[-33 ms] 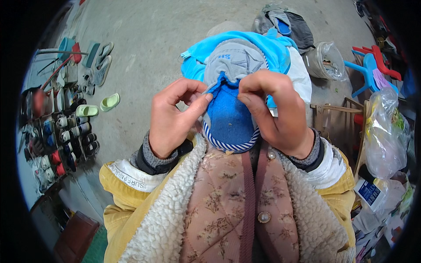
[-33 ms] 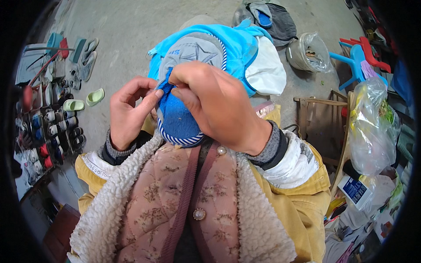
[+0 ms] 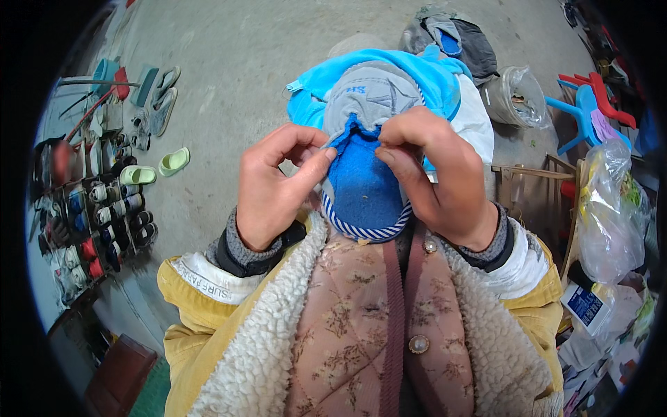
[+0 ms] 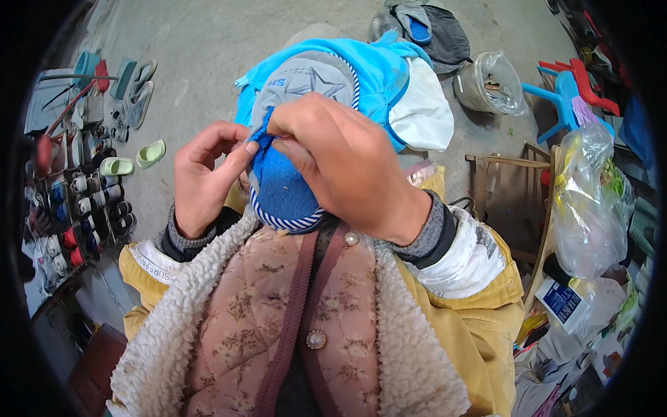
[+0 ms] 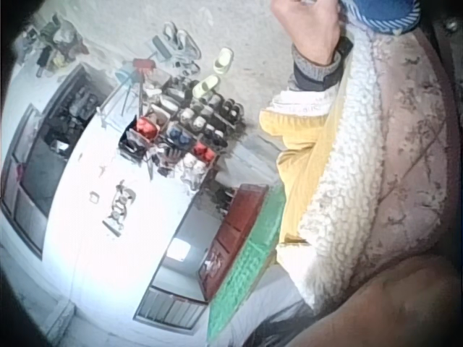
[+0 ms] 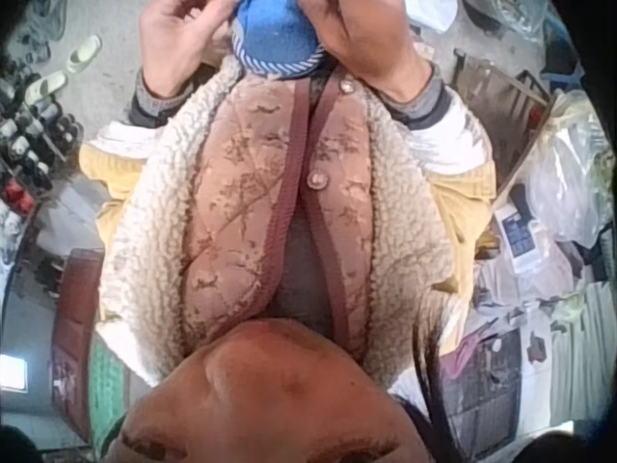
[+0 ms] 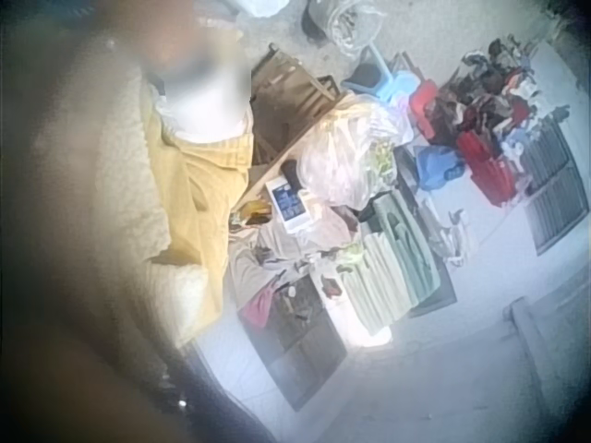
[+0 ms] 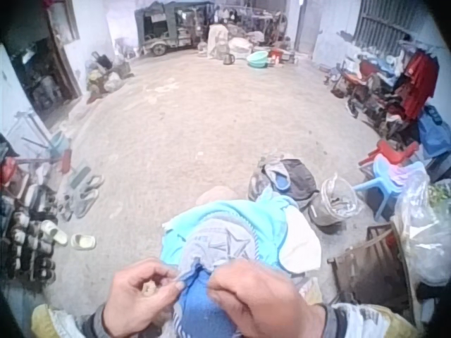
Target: The person sews a blue and white slipper using a needle and thread, repeatedly inserting the needle and pulling the thread through the fabric. They adjust the slipper's position and inspect the stitching while seated on the floor.
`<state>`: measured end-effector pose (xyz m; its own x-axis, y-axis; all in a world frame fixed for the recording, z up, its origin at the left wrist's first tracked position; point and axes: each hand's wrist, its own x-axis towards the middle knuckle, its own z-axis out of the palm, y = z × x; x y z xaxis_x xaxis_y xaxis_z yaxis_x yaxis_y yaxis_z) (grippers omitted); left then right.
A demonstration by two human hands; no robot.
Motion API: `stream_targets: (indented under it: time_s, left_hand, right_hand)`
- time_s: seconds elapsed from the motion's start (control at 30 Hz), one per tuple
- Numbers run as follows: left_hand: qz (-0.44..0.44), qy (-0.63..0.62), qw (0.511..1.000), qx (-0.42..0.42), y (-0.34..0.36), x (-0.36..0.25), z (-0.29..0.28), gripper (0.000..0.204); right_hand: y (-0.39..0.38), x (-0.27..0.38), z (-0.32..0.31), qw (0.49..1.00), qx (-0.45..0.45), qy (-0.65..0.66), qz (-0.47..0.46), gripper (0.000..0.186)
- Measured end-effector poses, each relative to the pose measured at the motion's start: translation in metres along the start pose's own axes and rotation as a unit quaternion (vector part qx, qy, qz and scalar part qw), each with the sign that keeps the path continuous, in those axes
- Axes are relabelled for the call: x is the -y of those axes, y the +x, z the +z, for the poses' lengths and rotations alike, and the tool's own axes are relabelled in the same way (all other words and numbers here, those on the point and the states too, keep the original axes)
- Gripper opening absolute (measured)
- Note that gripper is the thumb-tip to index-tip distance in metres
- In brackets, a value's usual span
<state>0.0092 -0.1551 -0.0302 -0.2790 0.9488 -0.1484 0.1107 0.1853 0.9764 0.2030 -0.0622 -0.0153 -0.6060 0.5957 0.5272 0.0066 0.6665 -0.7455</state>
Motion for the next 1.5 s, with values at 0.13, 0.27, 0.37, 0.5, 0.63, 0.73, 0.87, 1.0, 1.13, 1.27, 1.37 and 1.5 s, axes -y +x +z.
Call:
stream_targets:
  time_s: [0.13, 0.27, 0.37, 0.5, 0.63, 0.73, 0.87, 1.0, 1.13, 1.27, 1.37, 1.5]
  left_hand:
    - [0.043, 0.045, 0.998, -0.009, -0.001, 0.002, 0.000, 0.010]
    - [0.104, 0.107, 0.989, -0.012, 0.003, 0.004, -0.001, 0.011]
    - [0.096, 0.097, 0.990, -0.029, 0.002, 0.005, 0.001, 0.012]
    - [0.093, 0.087, 0.991, -0.037, 0.003, 0.004, 0.003, 0.012]
    - [0.076, 0.092, 0.993, -0.025, 0.003, 0.000, 0.002, 0.011]
    - [0.024, 0.086, 0.996, -0.016, 0.000, -0.003, 0.001, 0.012]
    - [0.057, 0.073, 0.995, -0.028, 0.002, -0.001, 0.003, 0.011]
    - [0.098, 0.106, 0.989, -0.033, 0.005, 0.003, 0.002, 0.011]
    - [0.160, 0.148, 0.976, -0.022, 0.010, 0.004, -0.002, 0.011]
    - [0.173, 0.130, 0.976, -0.008, 0.011, 0.005, -0.002, 0.010]
    - [0.172, 0.125, 0.977, 0.005, 0.011, 0.005, -0.003, 0.009]
    - [0.172, 0.128, 0.977, 0.011, 0.011, 0.004, -0.003, 0.009]
  right_hand:
    - [0.006, -0.006, -0.004, 0.994, 0.048, -0.092, -0.013, 0.013]
    - [0.006, -0.009, -0.003, 0.986, 0.060, -0.153, -0.008, 0.014]
    - [0.007, -0.015, -0.001, 0.981, 0.069, -0.176, -0.044, 0.015]
    - [0.008, -0.019, 0.000, 0.977, 0.069, -0.192, -0.060, 0.014]
    - [0.008, -0.020, 0.005, 0.975, 0.056, -0.203, -0.069, 0.008]
    - [0.008, -0.020, 0.007, 0.973, 0.054, -0.213, -0.073, 0.009]
    - [0.008, -0.022, 0.007, 0.970, 0.062, -0.221, -0.078, 0.009]
    - [0.008, -0.023, 0.008, 0.972, 0.053, -0.217, -0.076, 0.008]
    - [0.007, -0.025, 0.011, 0.976, 0.040, -0.201, -0.074, 0.007]
    - [0.008, -0.027, 0.012, 0.979, 0.033, -0.188, -0.073, 0.006]
    - [0.009, -0.027, 0.011, 0.979, 0.036, -0.187, -0.079, 0.006]
    - [0.011, -0.029, 0.010, 0.979, 0.039, -0.183, -0.084, 0.006]
